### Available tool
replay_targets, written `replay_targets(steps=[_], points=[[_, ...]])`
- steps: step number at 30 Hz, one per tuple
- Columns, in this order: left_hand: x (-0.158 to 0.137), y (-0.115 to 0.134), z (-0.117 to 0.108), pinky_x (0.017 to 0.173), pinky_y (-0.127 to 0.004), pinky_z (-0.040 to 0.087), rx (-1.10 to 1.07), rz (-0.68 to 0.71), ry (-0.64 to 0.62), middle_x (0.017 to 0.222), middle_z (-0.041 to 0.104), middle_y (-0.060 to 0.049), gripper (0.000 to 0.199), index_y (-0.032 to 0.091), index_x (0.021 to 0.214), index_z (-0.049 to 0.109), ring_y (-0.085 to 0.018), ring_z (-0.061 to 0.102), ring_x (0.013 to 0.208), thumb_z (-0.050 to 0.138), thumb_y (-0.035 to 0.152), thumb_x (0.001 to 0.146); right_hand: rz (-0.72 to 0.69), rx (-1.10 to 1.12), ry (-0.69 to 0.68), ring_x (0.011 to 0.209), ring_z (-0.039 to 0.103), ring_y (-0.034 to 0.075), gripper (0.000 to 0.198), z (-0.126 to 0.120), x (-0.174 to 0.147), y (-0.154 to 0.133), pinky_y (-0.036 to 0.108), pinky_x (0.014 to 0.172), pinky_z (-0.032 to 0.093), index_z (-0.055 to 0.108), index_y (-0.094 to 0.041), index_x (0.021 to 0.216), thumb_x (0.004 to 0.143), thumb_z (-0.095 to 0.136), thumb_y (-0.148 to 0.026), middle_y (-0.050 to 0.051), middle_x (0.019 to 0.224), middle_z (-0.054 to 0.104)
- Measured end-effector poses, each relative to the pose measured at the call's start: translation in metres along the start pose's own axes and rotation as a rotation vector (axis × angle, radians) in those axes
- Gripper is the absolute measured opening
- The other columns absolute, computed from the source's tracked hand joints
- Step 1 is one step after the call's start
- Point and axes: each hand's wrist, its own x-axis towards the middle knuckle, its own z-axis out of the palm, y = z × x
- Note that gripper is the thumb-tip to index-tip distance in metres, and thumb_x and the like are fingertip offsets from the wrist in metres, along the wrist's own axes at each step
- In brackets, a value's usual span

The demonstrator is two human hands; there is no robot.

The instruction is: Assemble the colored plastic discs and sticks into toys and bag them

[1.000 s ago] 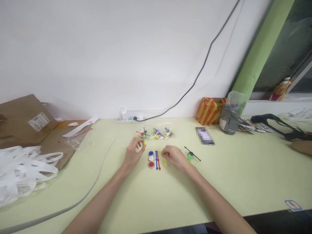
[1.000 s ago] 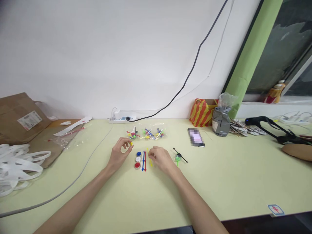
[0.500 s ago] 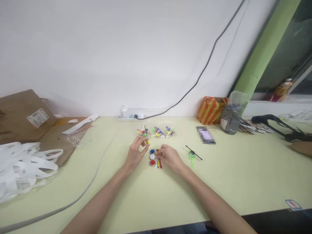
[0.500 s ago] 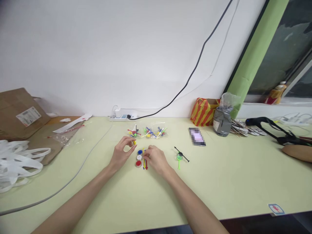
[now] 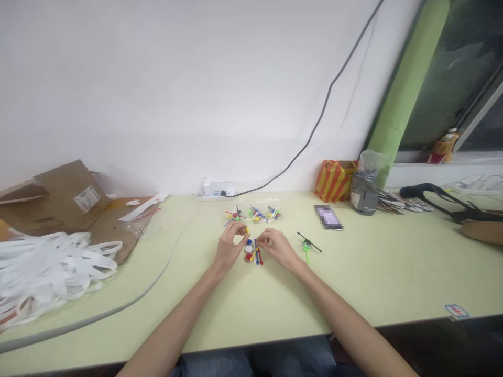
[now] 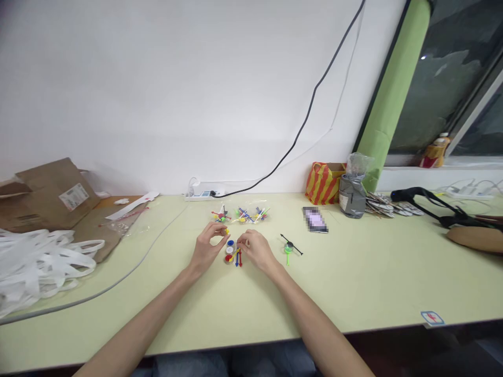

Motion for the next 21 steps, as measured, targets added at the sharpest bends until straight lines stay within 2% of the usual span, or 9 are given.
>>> replay_targets(steps=[5,10,21], points=[[-0.004,0.004,-0.005,0.075,-0.031,0.059,0.018,0.001,0.019,0.096,0.058,-0.003,0.013,0.022,0.101,0.062,-0.012,0.06,0.078,0.062,0.025,0.089,0.047,-0.053,-0.031,0.085,0.059,0.017,0.01,0.004,-0.003,0.008,0.028,0.08,0.041,0.076,-0.018,0.09,0.088,0.067,-0.021,0.005,0.086,0.068],[-0.005,-0.004,-0.015,0.071,-0.028,0.058,0.05,-0.027,0.064,0.094,0.057,-0.002,0.012,0.021,0.1,0.063,-0.011,0.058,0.073,0.061,0.026,0.088,0.064,-0.08,-0.025,0.088,0.059,0.018,0.011,0.012,-0.004,0.007,0.028,0.082,0.041,0.077,-0.019,0.086,0.086,0.069,-0.028,0.006,0.088,0.07],[-0.005,-0.012,-0.014,0.07,-0.028,0.057,0.051,-0.03,0.068,0.09,0.056,-0.001,0.011,0.022,0.098,0.062,-0.011,0.058,0.073,0.061,0.025,0.088,0.021,-0.098,0.003,0.086,0.059,0.018,0.008,0.017,0.002,0.007,0.028,0.081,0.04,0.076,-0.018,0.083,0.085,0.068,-0.02,0.005,0.085,0.069]])
